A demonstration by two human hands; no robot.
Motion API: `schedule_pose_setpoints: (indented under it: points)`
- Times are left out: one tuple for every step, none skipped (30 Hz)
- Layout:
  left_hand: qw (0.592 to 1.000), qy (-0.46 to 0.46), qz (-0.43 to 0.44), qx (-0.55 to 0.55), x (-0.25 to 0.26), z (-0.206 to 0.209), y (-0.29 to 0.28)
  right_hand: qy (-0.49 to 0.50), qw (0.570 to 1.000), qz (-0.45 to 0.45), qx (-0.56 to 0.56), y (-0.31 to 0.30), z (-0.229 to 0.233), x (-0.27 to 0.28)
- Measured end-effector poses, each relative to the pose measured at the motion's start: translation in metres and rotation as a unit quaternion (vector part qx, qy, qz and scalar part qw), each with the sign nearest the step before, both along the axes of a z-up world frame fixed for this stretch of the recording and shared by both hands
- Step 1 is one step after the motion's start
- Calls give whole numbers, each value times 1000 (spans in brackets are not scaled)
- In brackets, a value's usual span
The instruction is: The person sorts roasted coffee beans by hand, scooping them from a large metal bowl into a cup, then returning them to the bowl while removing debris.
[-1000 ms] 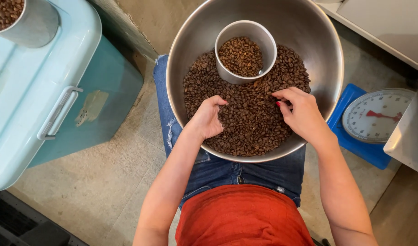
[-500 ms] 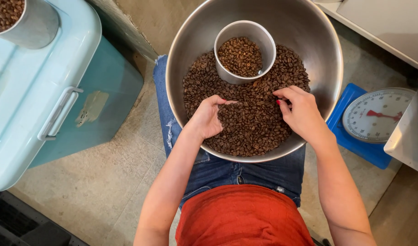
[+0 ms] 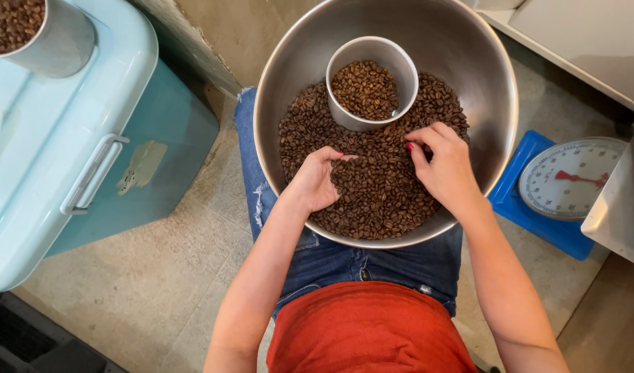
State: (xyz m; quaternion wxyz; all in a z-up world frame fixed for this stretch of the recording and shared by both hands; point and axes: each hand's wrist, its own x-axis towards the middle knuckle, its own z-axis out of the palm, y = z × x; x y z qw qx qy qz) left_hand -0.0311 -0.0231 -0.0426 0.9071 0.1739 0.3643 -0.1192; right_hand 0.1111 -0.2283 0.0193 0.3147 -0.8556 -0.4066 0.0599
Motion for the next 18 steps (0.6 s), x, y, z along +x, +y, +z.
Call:
schedule_pose_setpoints:
  points:
    - [1000, -2, -2, 1, 0, 0, 0, -2, 1000, -2, 1, 5, 0, 1]
    - [1000, -3, -2, 5, 0, 0, 0, -11, 1000, 3, 13, 10, -1, 2]
    - [1000, -4, -3, 10, 0, 0, -1, -20, 999, 9, 24, 15, -1, 3]
    - [1000, -6, -3, 11, 0, -2, 0, -22, 999, 8, 26, 19, 1, 2]
    - [1000, -4, 1, 6, 0, -5, 0, -23, 1000, 11, -3, 23, 3, 1]
    - [1000, -3, 5, 1, 0, -7, 0, -24, 999, 15, -32, 27, 5, 1]
    - [1000, -4, 5, 2, 0, -4, 0, -26, 999, 15, -31, 30, -1, -3]
    - [1000, 2, 9, 2, 0, 0, 0, 3, 998, 36, -57, 32, -7, -7]
    - [1000, 9, 13, 1, -1, 4, 0, 31, 994, 58, -82, 35, -14, -10]
    - [1000, 7, 12, 2, 0, -5, 0, 29, 995, 57, -82, 37, -10, -19]
    - [1000, 11, 20, 0, 0, -14, 1, 28, 993, 96, -66, 40, -7, -27]
    - [999, 16, 29, -4, -1, -23, 2, 27, 989, 135, -50, 41, -3, -36]
    - [999, 15, 28, -3, 0, -26, 1, 26, 989, 134, -50, 38, 8, -44]
    - [999, 15, 30, -10, 1, -27, 3, 37, 986, 161, -26, 37, 21, -51]
    - [999, 14, 32, -17, 3, -29, 4, 48, 981, 189, -2, 36, 33, -58]
    - [999, 11, 31, -15, 4, -26, 4, 45, 981, 188, -1, 31, 29, -58]
    - [1000, 9, 27, -7, 4, -24, 4, 27, 977, 211, 16, 27, 25, -57]
    - [1000, 7, 24, 1, 4, -22, 3, 9, 972, 234, 31, 23, 22, -57]
